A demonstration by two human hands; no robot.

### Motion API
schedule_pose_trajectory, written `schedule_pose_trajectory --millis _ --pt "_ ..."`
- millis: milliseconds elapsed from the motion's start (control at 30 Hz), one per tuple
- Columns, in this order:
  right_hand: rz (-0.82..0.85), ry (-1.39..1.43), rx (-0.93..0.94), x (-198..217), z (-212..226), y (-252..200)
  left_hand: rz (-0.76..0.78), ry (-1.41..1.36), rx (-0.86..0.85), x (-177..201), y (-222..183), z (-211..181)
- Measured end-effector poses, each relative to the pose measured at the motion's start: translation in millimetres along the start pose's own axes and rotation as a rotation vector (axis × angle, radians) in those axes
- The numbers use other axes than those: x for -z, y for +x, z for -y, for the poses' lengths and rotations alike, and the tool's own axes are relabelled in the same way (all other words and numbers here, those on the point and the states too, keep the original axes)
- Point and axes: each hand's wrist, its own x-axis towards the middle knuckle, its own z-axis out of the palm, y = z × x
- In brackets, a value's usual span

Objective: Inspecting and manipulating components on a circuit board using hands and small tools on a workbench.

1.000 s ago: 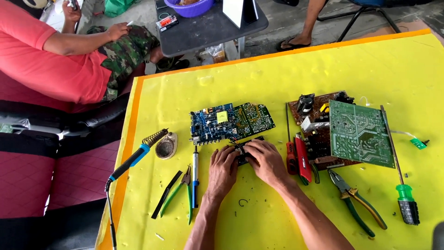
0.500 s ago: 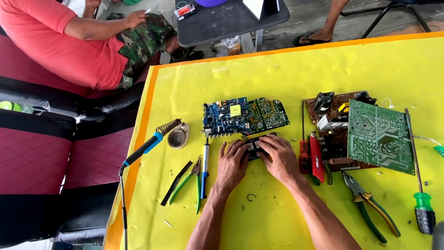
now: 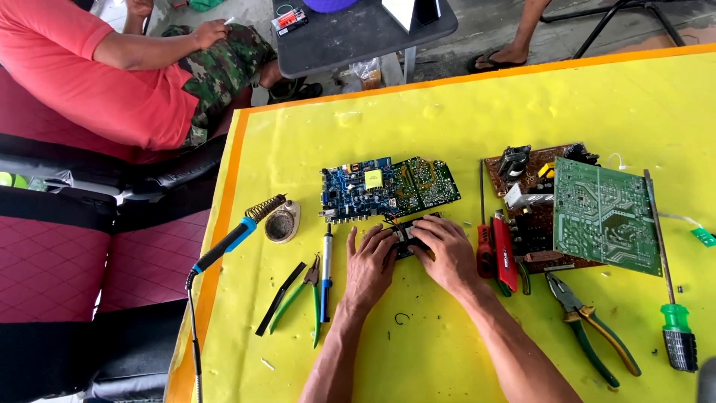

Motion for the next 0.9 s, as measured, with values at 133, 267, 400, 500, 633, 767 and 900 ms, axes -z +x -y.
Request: schedule_pose_trajectory --millis 133,267,400,500,633,767,900 --pt "0.009 -0.016 -0.004 -6 -4 -3 0.027 -0.021 0.030 1 0 -1" --pt "-0.044 -0.024 0.030 -6 -5 -2 -0.013 -0.018 -0.017 -4 -1 4" --pt "-0.001 -0.031 0.013 -3 1 -1 0.001 -0.035 0.032 4 2 -5" --pt "-0.030 -0.011 0.035 -7 -7 -4 0.013 -0.003 0.001 -1 0 2" --pt "-0.011 -0.027 0.005 -1 1 0 -0.019 -0.002 -0.003 2 0 -2" --pt "-0.042 -0.040 0.052 -8 -6 -3 -0.010 -0.007 0.012 4 2 -3" --pt "-0.087 -0.024 0.063 -8 -6 -3 -0.037 0.011 -0.018 1 0 0"
